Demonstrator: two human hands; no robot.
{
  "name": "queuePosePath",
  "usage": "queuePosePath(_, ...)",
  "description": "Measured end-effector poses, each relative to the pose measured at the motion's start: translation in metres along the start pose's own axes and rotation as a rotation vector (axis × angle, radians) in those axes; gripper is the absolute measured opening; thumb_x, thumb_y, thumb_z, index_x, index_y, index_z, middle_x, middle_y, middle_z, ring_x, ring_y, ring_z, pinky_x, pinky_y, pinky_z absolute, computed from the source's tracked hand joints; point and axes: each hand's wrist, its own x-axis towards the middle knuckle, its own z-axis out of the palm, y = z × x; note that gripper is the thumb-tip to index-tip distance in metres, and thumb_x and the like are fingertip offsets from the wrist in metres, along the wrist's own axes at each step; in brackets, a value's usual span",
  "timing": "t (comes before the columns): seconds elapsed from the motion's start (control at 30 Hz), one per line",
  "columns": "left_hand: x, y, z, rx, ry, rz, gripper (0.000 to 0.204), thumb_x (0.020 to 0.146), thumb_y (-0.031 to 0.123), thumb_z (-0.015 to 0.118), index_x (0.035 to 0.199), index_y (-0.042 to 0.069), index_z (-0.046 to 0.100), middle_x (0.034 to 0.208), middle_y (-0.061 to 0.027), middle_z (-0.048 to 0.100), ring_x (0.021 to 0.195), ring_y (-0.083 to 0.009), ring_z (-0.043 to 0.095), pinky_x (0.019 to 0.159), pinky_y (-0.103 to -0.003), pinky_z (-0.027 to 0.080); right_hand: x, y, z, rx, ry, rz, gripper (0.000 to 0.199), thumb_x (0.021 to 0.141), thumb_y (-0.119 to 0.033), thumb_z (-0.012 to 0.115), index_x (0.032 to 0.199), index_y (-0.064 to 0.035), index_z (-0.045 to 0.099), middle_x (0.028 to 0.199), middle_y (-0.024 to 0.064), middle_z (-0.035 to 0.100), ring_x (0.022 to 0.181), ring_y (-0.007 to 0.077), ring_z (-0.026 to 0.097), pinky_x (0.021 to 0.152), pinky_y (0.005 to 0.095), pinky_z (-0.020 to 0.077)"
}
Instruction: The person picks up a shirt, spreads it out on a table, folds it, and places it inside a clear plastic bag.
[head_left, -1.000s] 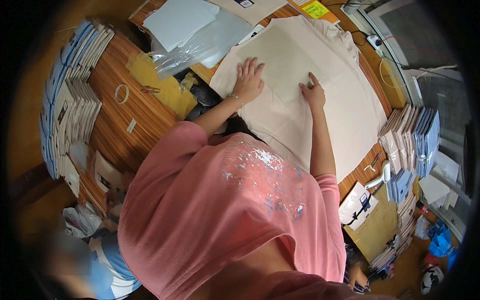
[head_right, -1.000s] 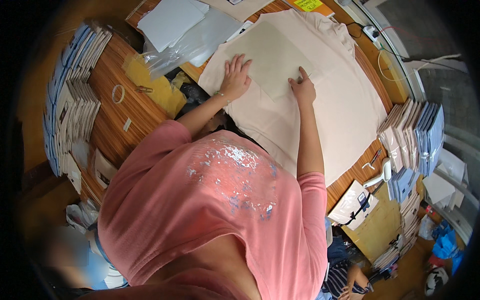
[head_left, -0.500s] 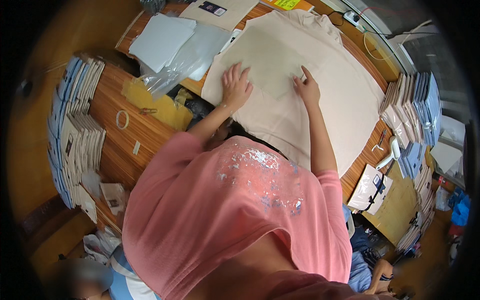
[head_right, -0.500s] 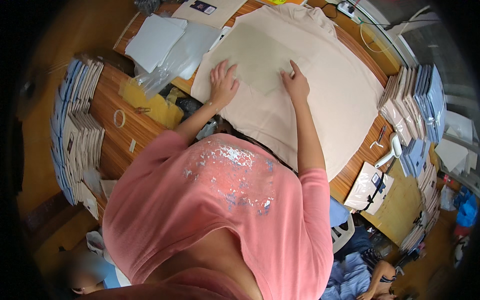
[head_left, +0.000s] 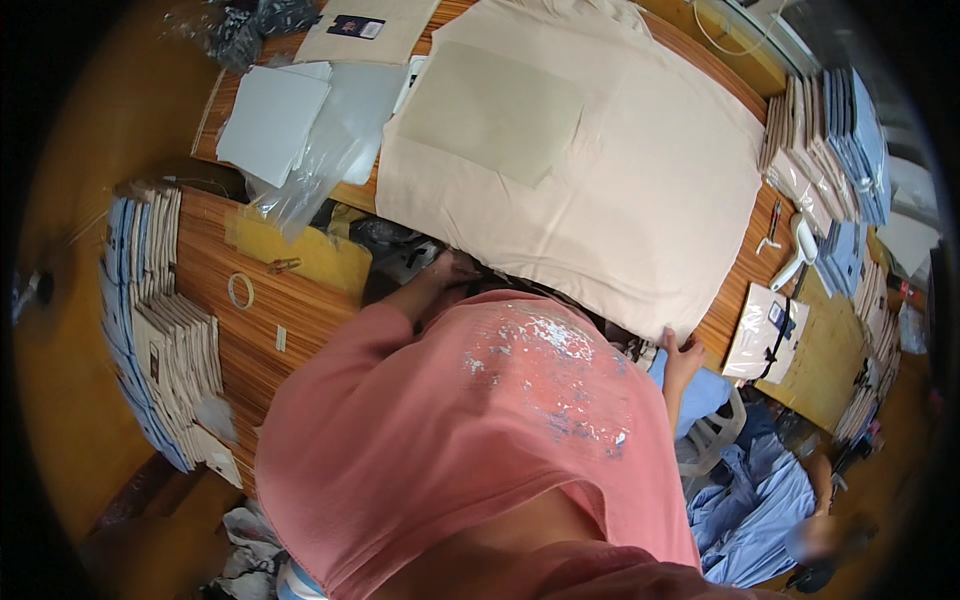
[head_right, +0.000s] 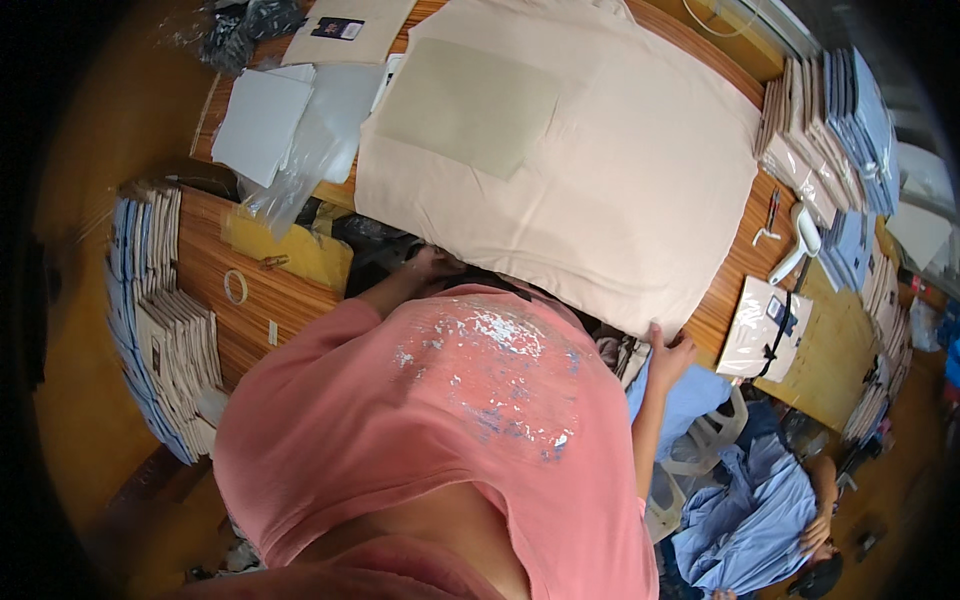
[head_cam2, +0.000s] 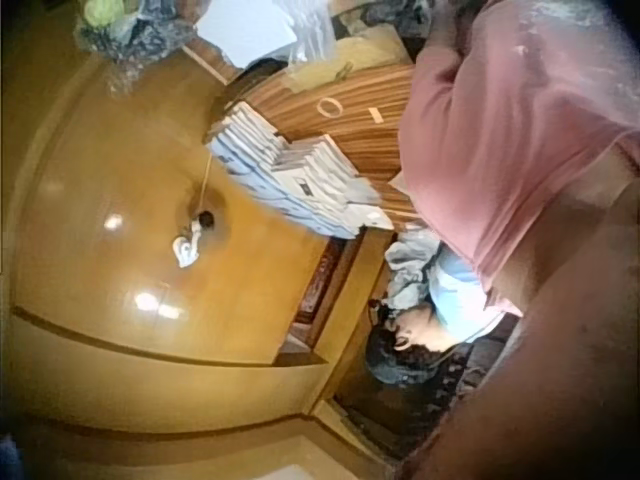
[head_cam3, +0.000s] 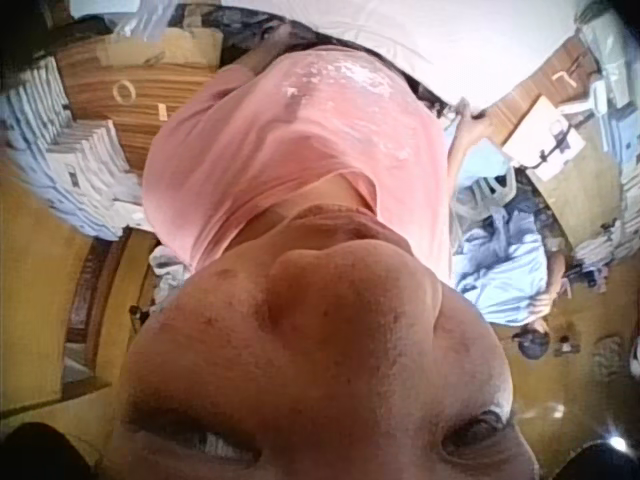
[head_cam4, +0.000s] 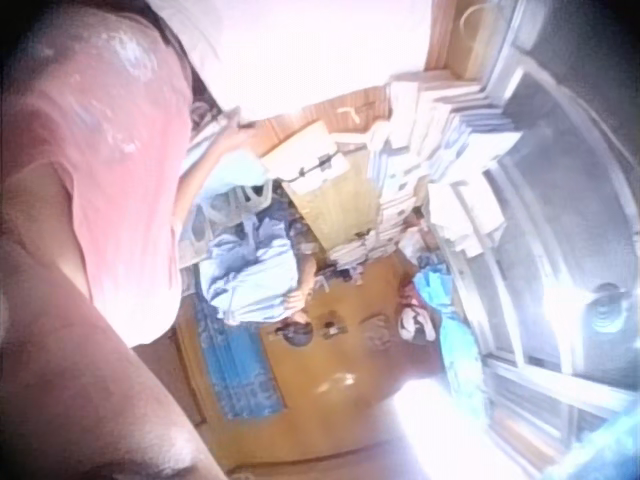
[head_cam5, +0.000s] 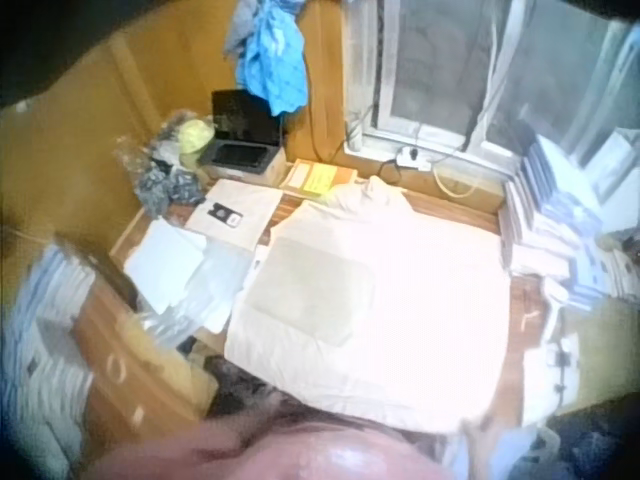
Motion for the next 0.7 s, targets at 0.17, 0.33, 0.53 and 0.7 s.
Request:
queuePosePath(0.17,0.025,-0.011,-0.016,0.761,-0.119,0.699,0.047,0.091,0.050,0.033,0.118,0.015,0.048,0.118,-0.0050,0.054,0.099,-0.0261,0.057,0.100,-0.049,0.036,-0.009,-0.014,0.018,0.031,-0.013,-0.168,0.039,0.075,-0.021,0.070,0.100,0.0048,0.056,0.091,0.0178,0.055,0.089,0.0295,0.051,0.080,0.0389,0.0410)
queuePosePath(0.33,-0.120,0.025,0.125,-0.070,0.502,0.341,0.048,0.093,0.043,0.039,0.130,0.012,0.041,0.123,-0.0062,0.052,0.112,-0.0242,0.049,0.093,-0.045,0.041,-0.009,-0.014,0.012,0.774,-0.167,0.068,0.036,0.085,-0.016,0.060,0.114,0.0007,0.048,0.107,0.0130,0.055,0.087,0.0198,0.055,0.069,0.0315,0.0451)
queuePosePath(0.53,-0.221,0.065,0.228,0.596,0.367,0.964,0.041,0.096,0.031,0.040,0.125,0.002,0.042,0.119,-0.0092,0.052,0.107,-0.0196,0.051,0.094,-0.031,0.038,0.019,-0.096,-0.045,1.110,-0.145,0.197,0.043,0.086,-0.014,0.058,0.126,-0.0061,0.043,0.119,0.0098,0.050,0.099,0.0191,0.053,0.079,0.0352,0.0467)
queuePosePath(0.7,-0.181,0.134,0.333,0.895,-0.051,1.311,0.045,0.093,0.024,0.048,0.130,0.001,0.038,0.125,-0.0138,0.048,0.117,-0.0234,0.044,0.102,-0.031,0.030,0.103,-0.099,-0.034,1.508,-0.103,0.218,0.030,0.089,-0.015,0.056,0.115,-0.0038,0.050,0.105,0.0111,0.058,0.093,0.0206,0.058,0.075,0.0347,0.0517)
